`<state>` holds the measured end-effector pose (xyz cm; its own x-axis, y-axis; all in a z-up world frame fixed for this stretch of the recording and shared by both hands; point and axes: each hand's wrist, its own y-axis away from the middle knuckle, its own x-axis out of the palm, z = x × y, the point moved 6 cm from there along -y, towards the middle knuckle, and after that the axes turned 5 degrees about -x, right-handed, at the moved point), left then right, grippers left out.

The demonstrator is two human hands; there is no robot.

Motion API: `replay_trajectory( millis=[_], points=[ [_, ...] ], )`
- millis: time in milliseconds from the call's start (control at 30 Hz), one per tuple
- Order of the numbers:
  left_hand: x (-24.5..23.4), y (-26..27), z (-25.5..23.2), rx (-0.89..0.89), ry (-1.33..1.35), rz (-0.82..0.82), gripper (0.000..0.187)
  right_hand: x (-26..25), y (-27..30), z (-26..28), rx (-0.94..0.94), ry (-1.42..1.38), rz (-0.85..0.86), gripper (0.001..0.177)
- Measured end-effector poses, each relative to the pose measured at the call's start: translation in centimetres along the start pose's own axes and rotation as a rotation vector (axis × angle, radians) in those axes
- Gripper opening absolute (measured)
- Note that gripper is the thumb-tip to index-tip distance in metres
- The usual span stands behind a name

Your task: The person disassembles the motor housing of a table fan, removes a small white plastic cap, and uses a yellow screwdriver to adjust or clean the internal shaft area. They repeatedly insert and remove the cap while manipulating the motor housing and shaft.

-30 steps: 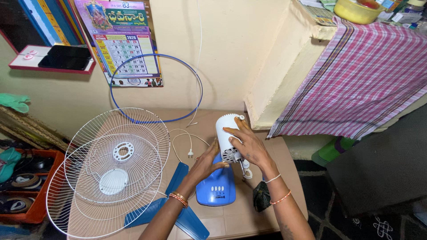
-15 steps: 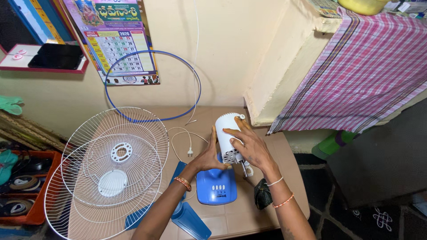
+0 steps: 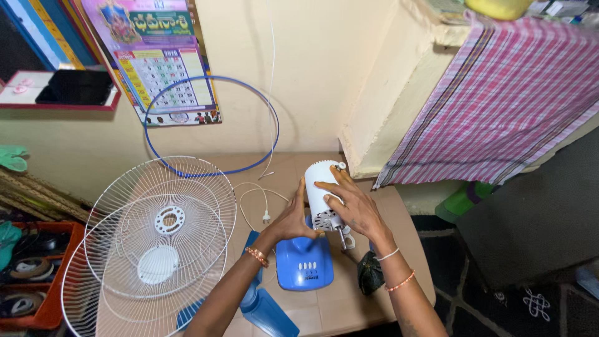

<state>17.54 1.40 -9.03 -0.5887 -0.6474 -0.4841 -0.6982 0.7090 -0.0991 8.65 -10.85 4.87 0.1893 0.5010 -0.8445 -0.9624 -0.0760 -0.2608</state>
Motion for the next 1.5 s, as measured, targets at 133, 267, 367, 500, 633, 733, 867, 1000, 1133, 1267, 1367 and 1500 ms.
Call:
replay_trajectory(
  millis=[133, 267, 367, 500, 633, 733, 867, 1000, 1133, 1267, 1367, 1500],
  points=[
    [-0.8, 1.3, -1.2, 0.07, 0.015, 0.047, 0.164, 0.2, -0.2, 0.7, -0.022, -0.002, -0.013, 0.044],
    [-1.5, 2.4, -1.7, 0.093, 0.001, 0.007, 0.16, 0.5, -0.4, 0.9, -0.014, -0.014, 0.01, 0.045],
    [-2.5, 1.8, -2.2, 0.11, -0.04, -0.038, 0.156, 0.5, -0.4, 0.7, -0.05, -0.03, 0.084, 0.053],
    [-3.7, 0.5, -3.1, 0.127, -0.072, 0.033, 0.164, 0.4, -0.5, 0.0, -0.109, -0.05, 0.217, 0.081],
    [-4.2, -0.4, -3.3, 0.161, -0.133, 0.082, 0.165, 0.2, -0.5, -0.6, -0.175, -0.002, 0.226, 0.08],
    [-4.1, -1.1, -3.1, 0.174, -0.134, 0.084, 0.165, -0.1, -0.5, -1.0, -0.192, -0.002, 0.195, 0.077],
    [-3.6, -1.2, -3.0, 0.241, -0.172, 0.062, 0.169, 0.0, -0.4, -1.2, -0.157, 0.008, 0.185, 0.073],
    [-3.8, -1.2, -3.1, 0.2, -0.163, 0.079, 0.165, -0.4, -0.3, -0.6, -0.231, 0.008, 0.156, 0.07],
    [-3.7, -0.5, -3.8, 0.177, -0.123, 0.063, 0.157, -0.4, -0.1, -0.7, -0.165, 0.026, 0.169, 0.066],
    [-3.6, -0.1, -4.2, 0.171, -0.077, 0.041, 0.15, -0.4, 0.2, -0.2, -0.163, 0.045, 0.15, 0.064],
    [-3.6, 0.1, -4.2, 0.203, -0.062, 0.02, 0.147, -0.4, 0.1, -0.2, -0.163, 0.063, 0.143, 0.062],
    [-3.4, -0.3, -4.1, 0.206, -0.113, 0.006, 0.145, -0.4, 0.5, -0.5, -0.161, 0.075, 0.124, 0.062]
  ],
)
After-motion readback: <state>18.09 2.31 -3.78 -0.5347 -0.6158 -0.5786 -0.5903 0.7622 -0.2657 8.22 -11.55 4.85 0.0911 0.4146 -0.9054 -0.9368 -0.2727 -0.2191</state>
